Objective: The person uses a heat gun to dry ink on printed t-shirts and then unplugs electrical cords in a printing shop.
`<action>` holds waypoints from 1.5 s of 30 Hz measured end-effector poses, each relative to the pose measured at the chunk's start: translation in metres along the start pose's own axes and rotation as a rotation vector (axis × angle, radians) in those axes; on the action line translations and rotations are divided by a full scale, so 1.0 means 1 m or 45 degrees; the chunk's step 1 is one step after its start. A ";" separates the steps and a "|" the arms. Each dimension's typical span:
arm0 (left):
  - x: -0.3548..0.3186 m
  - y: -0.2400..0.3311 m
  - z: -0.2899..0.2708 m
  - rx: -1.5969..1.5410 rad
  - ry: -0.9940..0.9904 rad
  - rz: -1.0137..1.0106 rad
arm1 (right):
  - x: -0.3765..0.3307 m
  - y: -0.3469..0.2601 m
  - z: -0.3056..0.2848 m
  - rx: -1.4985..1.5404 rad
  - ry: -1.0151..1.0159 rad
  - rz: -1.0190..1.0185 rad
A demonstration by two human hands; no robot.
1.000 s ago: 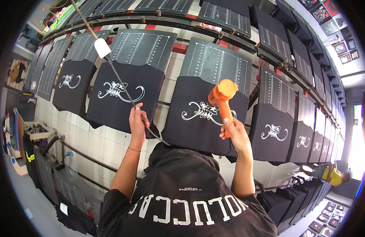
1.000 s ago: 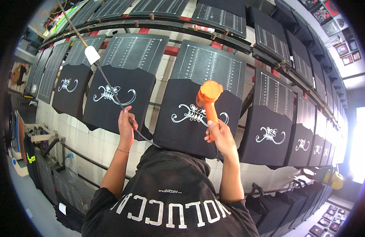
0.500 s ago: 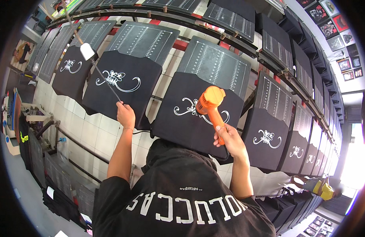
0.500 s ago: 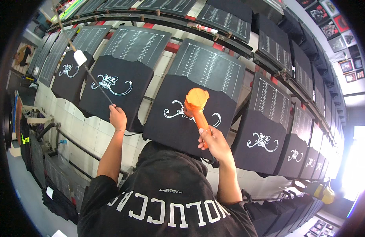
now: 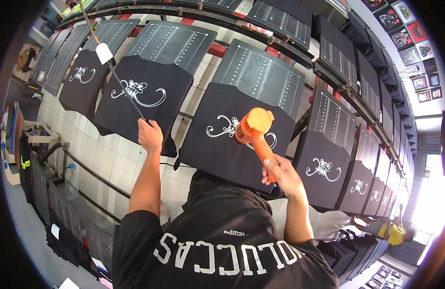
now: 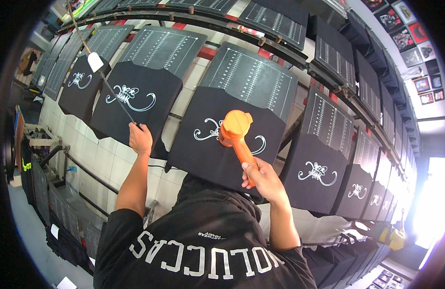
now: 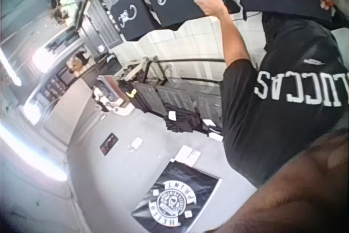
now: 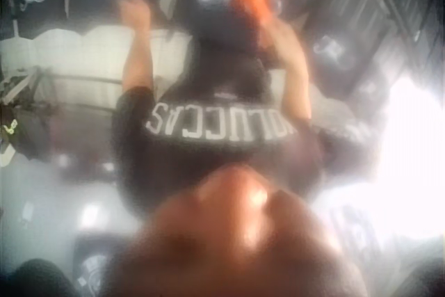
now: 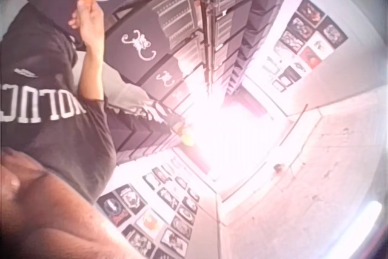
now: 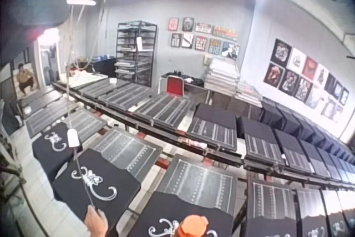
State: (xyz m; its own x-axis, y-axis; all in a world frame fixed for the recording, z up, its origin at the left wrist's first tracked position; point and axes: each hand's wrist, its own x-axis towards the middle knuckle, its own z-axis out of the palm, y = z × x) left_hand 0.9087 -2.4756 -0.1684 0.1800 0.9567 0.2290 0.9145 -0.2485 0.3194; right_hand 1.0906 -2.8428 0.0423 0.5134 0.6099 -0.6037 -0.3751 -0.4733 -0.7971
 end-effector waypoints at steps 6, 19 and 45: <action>0.002 0.002 -0.002 0.023 -0.041 0.000 | -0.004 0.000 0.002 -0.022 0.031 0.016; 0.002 0.002 -0.001 0.044 -0.042 -0.011 | 0.026 -0.002 -0.010 0.042 0.173 -0.091; 0.001 0.005 -0.001 0.039 0.002 0.018 | 0.011 0.007 -0.001 0.078 0.159 -0.068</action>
State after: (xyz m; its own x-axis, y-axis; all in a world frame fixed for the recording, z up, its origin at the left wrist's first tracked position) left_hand 0.9133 -2.4758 -0.1659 0.1926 0.9529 0.2345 0.9224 -0.2573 0.2879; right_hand 1.0945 -2.8398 0.0298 0.6244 0.5476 -0.5571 -0.3891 -0.4004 -0.8297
